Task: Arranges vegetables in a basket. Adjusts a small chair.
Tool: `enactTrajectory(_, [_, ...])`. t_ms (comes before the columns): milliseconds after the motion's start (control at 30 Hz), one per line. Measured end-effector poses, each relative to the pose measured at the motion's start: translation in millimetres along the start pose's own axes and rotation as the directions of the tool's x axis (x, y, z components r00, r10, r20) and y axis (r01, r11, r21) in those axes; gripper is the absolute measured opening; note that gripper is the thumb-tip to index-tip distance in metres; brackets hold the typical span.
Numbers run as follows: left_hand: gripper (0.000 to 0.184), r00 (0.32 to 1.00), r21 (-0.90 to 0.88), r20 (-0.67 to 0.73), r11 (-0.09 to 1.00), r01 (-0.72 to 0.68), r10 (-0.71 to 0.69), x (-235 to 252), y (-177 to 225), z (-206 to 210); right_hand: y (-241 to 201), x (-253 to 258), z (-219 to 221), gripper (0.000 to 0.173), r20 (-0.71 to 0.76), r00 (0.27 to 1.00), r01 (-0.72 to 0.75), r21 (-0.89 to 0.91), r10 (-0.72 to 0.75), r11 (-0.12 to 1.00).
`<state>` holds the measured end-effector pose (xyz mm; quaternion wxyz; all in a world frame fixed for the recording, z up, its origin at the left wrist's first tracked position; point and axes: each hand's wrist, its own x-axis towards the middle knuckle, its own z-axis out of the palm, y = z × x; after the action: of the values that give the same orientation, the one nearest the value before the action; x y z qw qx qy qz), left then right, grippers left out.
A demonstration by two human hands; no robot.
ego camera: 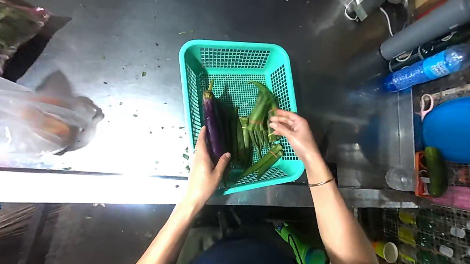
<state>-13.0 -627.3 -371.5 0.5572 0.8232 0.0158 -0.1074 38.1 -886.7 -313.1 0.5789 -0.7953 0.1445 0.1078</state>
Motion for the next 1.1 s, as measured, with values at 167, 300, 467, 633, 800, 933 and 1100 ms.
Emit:
enactTrajectory(167, [0.088, 1.0, 0.02, -0.005, 0.999, -0.029, 0.029, -1, -1, 0, 6, -19, 0, 0.031, 0.433, 0.899, 0.31, -0.733, 0.064, 0.606])
enactTrajectory(300, [0.088, 0.999, 0.03, -0.022, 0.999, -0.035, 0.036, -1, -3, 2, 28, -26, 12, 0.039, 0.504, 0.859, 0.459, -0.839, 0.096, 0.292])
enactTrajectory(467, [0.086, 0.998, 0.043, -0.025, 0.997, -0.064, 0.065, -1, -2, 2, 18, -32, -12, 0.029, 0.465, 0.884, 0.418, -0.742, -0.048, 0.523])
enactTrajectory(633, [0.085, 0.996, 0.023, -0.053, 0.997, -0.076, 0.077, -3, 0, 4, 12, -49, -44, 0.037, 0.161, 0.975, 0.206, -0.401, -0.153, 0.893])
enactTrajectory(800, [0.084, 0.996, 0.054, -0.039, 0.995, -0.08, 0.082, -2, 1, 4, 2, -52, -43, 0.036, 0.085, 0.989, 0.14, -0.352, -0.117, 0.925])
enactTrajectory(933, [0.082, 0.994, 0.084, -0.041, 0.991, -0.1, 0.104, -2, -2, 6, -7, -51, -10, 0.041, 0.307, 0.949, 0.158, -0.663, 0.073, 0.731])
enactTrajectory(1100, [0.079, 0.99, 0.135, -0.057, 0.984, -0.116, 0.125, -1, -6, 11, -10, -39, 14, 0.051, 0.446, 0.852, 0.206, -0.767, 0.274, 0.607])
